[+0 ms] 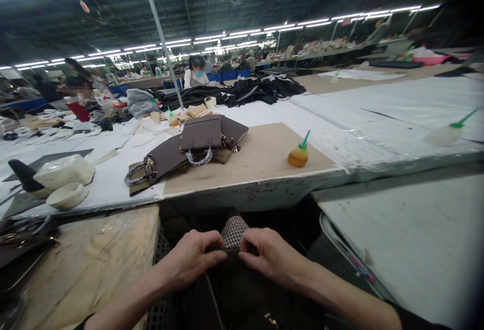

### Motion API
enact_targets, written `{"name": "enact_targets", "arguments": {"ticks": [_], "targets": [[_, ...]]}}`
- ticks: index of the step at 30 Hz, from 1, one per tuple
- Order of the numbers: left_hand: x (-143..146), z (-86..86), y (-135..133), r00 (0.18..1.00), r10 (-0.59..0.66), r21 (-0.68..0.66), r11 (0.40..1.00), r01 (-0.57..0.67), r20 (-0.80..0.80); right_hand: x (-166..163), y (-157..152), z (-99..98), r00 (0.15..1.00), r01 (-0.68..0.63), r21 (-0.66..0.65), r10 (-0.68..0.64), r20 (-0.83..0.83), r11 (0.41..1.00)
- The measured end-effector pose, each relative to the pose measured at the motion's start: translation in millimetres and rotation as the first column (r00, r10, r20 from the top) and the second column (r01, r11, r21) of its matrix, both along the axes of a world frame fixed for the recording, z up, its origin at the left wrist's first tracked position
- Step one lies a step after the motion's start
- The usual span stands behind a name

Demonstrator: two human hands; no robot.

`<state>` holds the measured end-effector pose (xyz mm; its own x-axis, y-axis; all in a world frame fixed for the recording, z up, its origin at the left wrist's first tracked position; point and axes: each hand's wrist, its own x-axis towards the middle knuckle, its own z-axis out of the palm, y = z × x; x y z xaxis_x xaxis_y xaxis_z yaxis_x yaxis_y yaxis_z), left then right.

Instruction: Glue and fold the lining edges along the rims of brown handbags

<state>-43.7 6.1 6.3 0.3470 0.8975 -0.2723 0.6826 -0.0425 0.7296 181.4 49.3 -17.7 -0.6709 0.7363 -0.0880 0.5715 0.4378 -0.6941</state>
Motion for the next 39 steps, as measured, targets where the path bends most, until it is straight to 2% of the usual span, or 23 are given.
{"name": "enact_targets", "arguments": {"ticks": [7,14,20,23,25,28,31,34,36,39], "targets": [[4.6,-0.2,-0.9,1.0,-0.01,0.048,0.999,0.011,-0.003,1.0,1.2,-1.3,0.999,0.017,-0.059,-0.019,-0.027,0.998],[7.4,-1.9,-4.2,0.997,0.056,0.085,0.995,-0.052,-0.047,-4.7,3.8,-1.3,0.999,0.033,-0.139,-0.038,-0.032,0.99],[5.6,-5.8,-6.0,0.996,0.071,0.146,0.987,-0.062,-0.055,-9.0,3.4,-10.2,0.997,0.069,-0.074,-0.066,0.039,0.995],[5.4,-7.3,-6.2,0.993,0.078,0.15,0.987,-0.064,-0.088,-6.8,4.2,-10.3,0.997,0.07,-0.107,-0.073,-0.023,0.992],[5.2,-6.8,-5.6,0.99,0.08,0.135,0.989,-0.064,-0.113,-4.7,5.4,-6.7,0.996,0.028,-0.144,-0.04,-0.076,0.989],[4.0,-3.9,-2.9,0.99,0.036,0.133,0.991,-0.018,-0.135,-3.8,7.6,-0.4,0.995,-0.101,-0.116,0.098,-0.032,0.988],[3.0,-0.1,0.2,0.969,-0.093,0.182,0.974,0.137,-0.23,-5.2,9.6,1.7,0.973,-0.23,-0.065,0.231,0.009,0.971],[6.2,1.4,-0.7,0.908,-0.172,0.233,0.933,0.275,-0.381,-5.7,11.2,-3.2,0.961,-0.276,-0.048,0.276,-0.006,0.96],[11.8,-0.5,-3.9,0.887,-0.152,0.249,0.927,0.281,-0.435,-4.7,11.9,-9.7,0.964,-0.267,-0.026,0.267,-0.007,0.963],[20.8,-7.2,-8.3,0.907,-0.08,0.223,0.957,0.186,-0.413,-2.1,10.8,-18.1,0.968,-0.248,0.052,0.249,-0.013,0.967]]}}
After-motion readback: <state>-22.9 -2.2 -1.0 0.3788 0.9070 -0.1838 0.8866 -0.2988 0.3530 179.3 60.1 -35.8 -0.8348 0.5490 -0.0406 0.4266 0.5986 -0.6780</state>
